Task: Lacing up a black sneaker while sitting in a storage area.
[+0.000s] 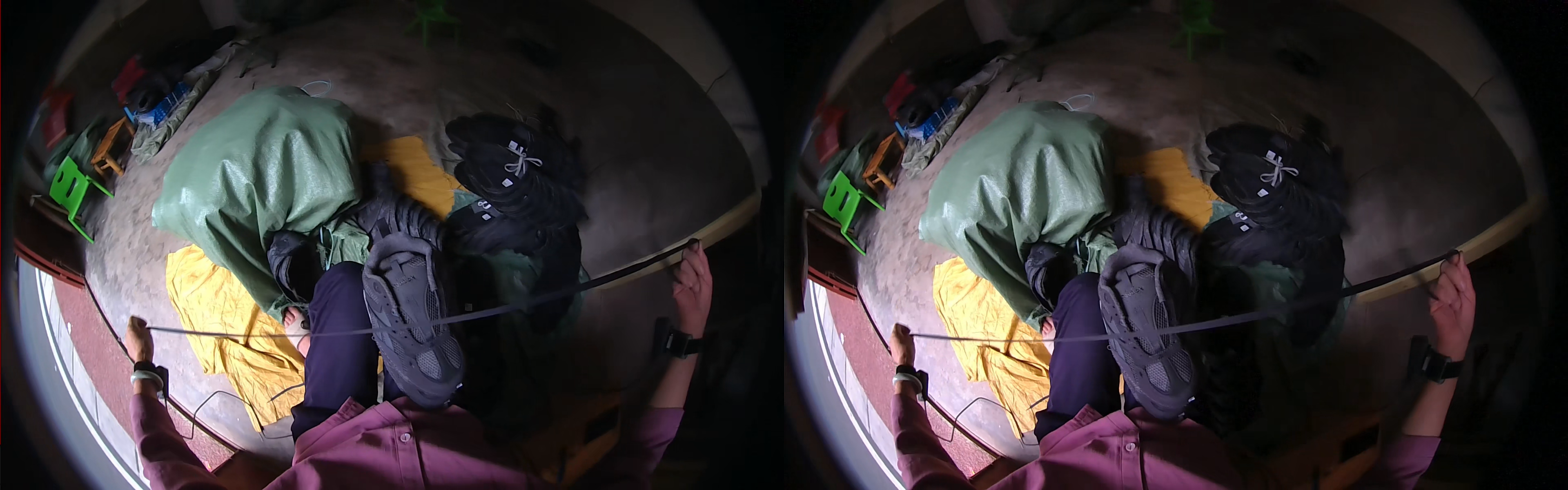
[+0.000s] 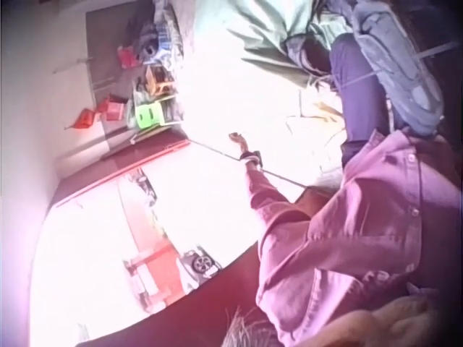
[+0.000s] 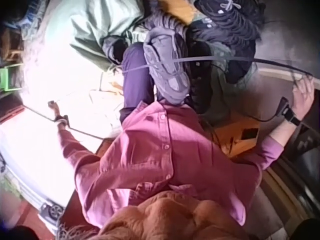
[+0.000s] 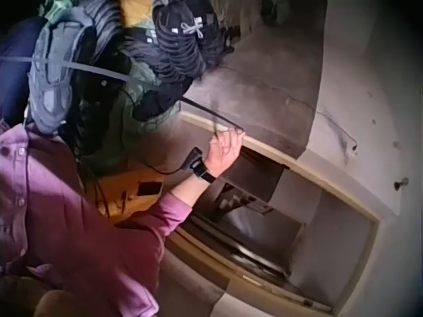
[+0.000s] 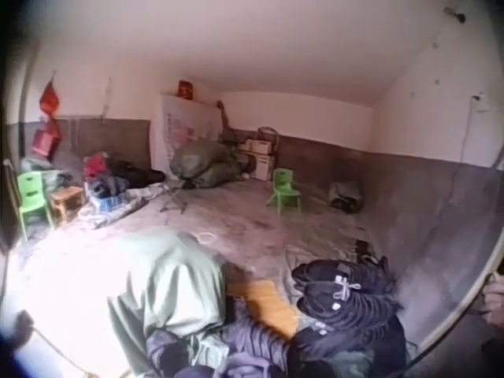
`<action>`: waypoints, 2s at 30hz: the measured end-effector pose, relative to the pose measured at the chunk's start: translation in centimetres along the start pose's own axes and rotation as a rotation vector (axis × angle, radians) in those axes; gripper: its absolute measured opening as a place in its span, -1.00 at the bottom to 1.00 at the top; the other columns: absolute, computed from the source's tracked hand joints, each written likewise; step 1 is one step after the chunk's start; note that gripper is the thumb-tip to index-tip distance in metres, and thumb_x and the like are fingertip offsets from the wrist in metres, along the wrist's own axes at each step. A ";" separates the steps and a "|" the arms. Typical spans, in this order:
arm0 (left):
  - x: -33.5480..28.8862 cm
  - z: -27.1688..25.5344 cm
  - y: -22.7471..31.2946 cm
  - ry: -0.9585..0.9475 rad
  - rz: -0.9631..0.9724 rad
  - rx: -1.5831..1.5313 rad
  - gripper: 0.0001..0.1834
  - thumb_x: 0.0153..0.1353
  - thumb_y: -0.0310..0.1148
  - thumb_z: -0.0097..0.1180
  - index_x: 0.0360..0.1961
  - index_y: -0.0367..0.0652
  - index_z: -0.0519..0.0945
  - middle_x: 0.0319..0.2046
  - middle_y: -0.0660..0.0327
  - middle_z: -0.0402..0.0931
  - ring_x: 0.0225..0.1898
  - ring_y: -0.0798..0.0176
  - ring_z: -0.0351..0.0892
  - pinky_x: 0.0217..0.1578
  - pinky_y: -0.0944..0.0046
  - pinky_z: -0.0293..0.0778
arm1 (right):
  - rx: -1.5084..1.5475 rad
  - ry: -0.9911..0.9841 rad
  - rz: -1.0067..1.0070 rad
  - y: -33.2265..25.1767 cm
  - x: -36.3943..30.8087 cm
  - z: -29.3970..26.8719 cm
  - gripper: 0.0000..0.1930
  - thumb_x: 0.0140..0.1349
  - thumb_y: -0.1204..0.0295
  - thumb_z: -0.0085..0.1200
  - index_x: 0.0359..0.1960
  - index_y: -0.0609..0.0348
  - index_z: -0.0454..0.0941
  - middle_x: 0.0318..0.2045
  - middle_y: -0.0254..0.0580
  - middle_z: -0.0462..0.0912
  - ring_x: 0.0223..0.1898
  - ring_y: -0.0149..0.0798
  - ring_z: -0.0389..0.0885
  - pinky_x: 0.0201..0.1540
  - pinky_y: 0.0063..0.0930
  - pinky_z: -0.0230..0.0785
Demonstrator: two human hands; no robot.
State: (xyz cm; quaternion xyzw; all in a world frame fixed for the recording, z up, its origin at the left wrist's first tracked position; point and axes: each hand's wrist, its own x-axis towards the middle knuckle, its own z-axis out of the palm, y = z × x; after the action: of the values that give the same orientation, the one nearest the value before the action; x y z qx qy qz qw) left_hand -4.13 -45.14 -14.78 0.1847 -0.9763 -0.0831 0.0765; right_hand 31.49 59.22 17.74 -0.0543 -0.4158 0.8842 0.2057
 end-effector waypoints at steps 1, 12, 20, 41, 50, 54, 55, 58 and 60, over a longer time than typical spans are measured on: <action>-0.1 -0.3 -2.3 0.006 -0.035 0.027 -0.83 0.18 -0.52 0.02 -0.22 -0.15 0.58 -0.25 -0.06 0.68 -0.17 -0.19 0.68 -0.16 -0.06 0.53 | 0.010 0.096 -0.005 -1.1 0.2 -1.0 -0.67 0.69 0.34 -0.39 0.20 0.23 0.39 -0.49 -0.43 0.29 -0.62 -0.53 0.13 -0.52 -0.58 0.10; 1.2 -4.6 -9.3 0.160 -0.076 0.449 -0.74 0.46 -0.10 -0.09 -0.14 0.08 0.60 -0.21 0.02 0.69 -0.12 -0.22 0.68 -0.13 -0.20 0.54 | 0.226 0.356 0.039 -17.6 -3.6 -19.7 -0.67 0.62 0.46 -0.31 0.15 0.27 0.53 -0.09 -0.17 0.70 -0.21 -0.38 0.65 -0.16 -0.53 0.48; 0.7 -5.3 -9.9 0.128 -0.126 0.381 -0.70 0.49 -0.12 -0.18 -0.20 0.02 0.58 -0.23 0.03 0.68 -0.15 -0.23 0.65 -0.16 -0.24 0.49 | 0.038 0.610 -0.513 -26.0 -8.6 -19.4 -0.61 0.57 0.56 -0.33 0.31 0.37 0.38 0.18 0.11 0.61 0.20 0.05 0.62 0.35 -0.16 0.50; -21.5 -9.7 40.1 -0.596 0.998 -0.755 -0.64 0.24 -0.55 0.29 0.06 -0.25 0.57 0.00 0.02 0.58 0.06 -0.08 0.62 0.11 0.11 0.51 | -0.952 -0.342 0.055 30.5 0.1 12.7 -0.90 0.40 0.58 0.16 -0.17 0.40 0.65 -0.07 -0.20 0.62 -0.19 -0.36 0.68 -0.11 -0.58 0.52; -23.2 -8.3 45.9 -0.600 0.963 -0.803 -0.55 0.42 -0.20 0.20 0.17 -0.31 0.55 0.06 -0.08 0.52 0.18 -0.18 0.49 0.24 0.05 0.41 | -0.638 -0.176 0.469 36.6 -1.8 12.7 -0.79 0.52 0.28 0.11 -0.14 0.16 0.66 -0.50 -0.61 0.37 -0.49 -0.67 0.22 -0.42 -0.72 0.12; -22.7 -8.4 46.7 -0.643 0.993 -0.785 -0.58 0.40 -0.21 0.21 0.13 -0.30 0.59 0.02 -0.06 0.54 0.13 -0.17 0.50 0.20 0.04 0.41 | -0.463 -0.115 0.515 38.3 -3.5 12.8 -0.79 0.51 0.28 0.13 -0.16 0.17 0.66 -0.48 -0.60 0.34 -0.49 -0.66 0.21 -0.41 -0.70 0.11; -22.4 -8.5 46.9 -0.629 1.046 -0.730 -0.58 0.39 -0.21 0.22 0.12 -0.30 0.60 0.02 -0.05 0.56 0.10 -0.16 0.51 0.17 0.04 0.41 | -0.498 -0.132 0.436 38.7 -3.8 13.0 -0.79 0.51 0.29 0.14 -0.16 0.18 0.67 -0.46 -0.60 0.34 -0.48 -0.66 0.21 -0.41 -0.70 0.11; -21.6 -8.3 47.8 -0.605 1.110 -0.681 -0.60 0.34 -0.23 0.25 0.08 -0.28 0.64 0.00 -0.04 0.59 0.04 -0.14 0.52 0.13 0.05 0.39 | -0.567 -0.149 0.380 39.1 -4.4 13.4 -0.81 0.49 0.34 0.16 -0.18 0.21 0.69 -0.38 -0.57 0.36 -0.44 -0.67 0.25 -0.37 -0.69 0.13; -21.0 -8.2 48.4 -0.656 1.162 -0.609 -0.61 0.32 -0.21 0.25 0.02 -0.28 0.66 -0.04 -0.05 0.63 0.01 -0.12 0.54 0.15 0.05 0.38 | -0.671 -0.168 0.348 39.1 -4.8 13.5 -0.84 0.48 0.38 0.16 -0.18 0.22 0.69 -0.32 -0.54 0.40 -0.38 -0.66 0.30 -0.30 -0.69 0.18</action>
State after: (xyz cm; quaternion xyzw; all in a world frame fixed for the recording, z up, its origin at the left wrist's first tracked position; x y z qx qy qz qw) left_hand -0.19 6.05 -0.09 -0.4267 -0.8230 -0.3477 -0.1402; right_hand 19.79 25.41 -3.47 -0.1160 -0.6819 0.7221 -0.0113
